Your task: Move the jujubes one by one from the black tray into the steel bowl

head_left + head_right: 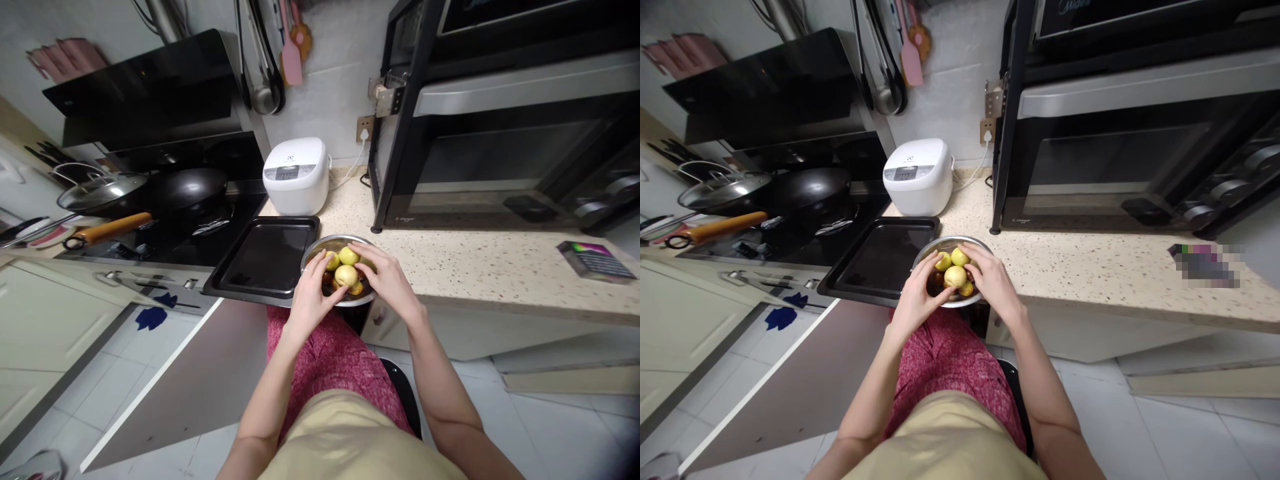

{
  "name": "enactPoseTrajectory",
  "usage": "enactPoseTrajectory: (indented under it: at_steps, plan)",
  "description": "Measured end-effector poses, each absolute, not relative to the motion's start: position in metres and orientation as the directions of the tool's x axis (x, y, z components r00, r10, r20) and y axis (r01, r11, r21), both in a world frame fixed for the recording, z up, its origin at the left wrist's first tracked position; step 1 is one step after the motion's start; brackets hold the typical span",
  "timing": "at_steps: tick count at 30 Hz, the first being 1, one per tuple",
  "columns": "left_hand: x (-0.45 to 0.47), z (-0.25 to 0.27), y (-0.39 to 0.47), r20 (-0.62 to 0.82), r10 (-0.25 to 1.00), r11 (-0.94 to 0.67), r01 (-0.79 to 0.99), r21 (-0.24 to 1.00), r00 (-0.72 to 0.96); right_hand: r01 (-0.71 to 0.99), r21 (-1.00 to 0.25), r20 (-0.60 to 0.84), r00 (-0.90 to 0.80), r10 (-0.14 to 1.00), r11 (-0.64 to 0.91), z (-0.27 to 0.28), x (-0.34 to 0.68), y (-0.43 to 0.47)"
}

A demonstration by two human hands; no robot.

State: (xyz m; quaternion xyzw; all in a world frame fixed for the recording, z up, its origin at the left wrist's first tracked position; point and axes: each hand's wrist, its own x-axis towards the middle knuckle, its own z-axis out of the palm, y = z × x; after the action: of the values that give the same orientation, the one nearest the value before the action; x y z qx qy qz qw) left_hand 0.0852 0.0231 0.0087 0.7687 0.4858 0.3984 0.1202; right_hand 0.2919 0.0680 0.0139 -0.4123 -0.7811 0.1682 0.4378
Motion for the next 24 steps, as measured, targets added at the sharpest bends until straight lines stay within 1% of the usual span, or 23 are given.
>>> enactPoseTrajectory:
  at_steps: [6,11,13,19,21,24]
  plan:
    - [0.083,0.009,0.021,0.533,0.824,-0.519,0.635,0.572,0.194,0.507,-0.623,0.559,-0.245,0.792,0.596,0.015,0.294,0.066]
    - [0.079,0.017,0.007,0.587,0.797,-0.532,0.627,0.569,0.144,0.543,-0.599,0.592,-0.196,0.782,0.589,0.015,0.301,0.054]
    - [0.076,0.021,-0.003,0.607,0.788,-0.521,0.637,0.568,0.104,0.559,-0.589,0.627,-0.138,0.766,0.583,0.013,0.305,0.046]
    - [0.061,0.019,-0.028,0.662,0.748,-0.467,0.667,0.58,-0.052,0.626,-0.61,0.7,0.14,0.7,0.485,-0.009,0.314,0.019]
    - [0.054,0.015,-0.032,0.68,0.728,-0.454,0.682,0.573,-0.087,0.647,-0.613,0.703,0.185,0.686,0.453,-0.019,0.316,0.013]
    - [0.043,0.01,-0.034,0.694,0.712,-0.434,0.71,0.555,-0.108,0.671,-0.605,0.698,0.187,0.691,0.43,-0.032,0.32,0.005]
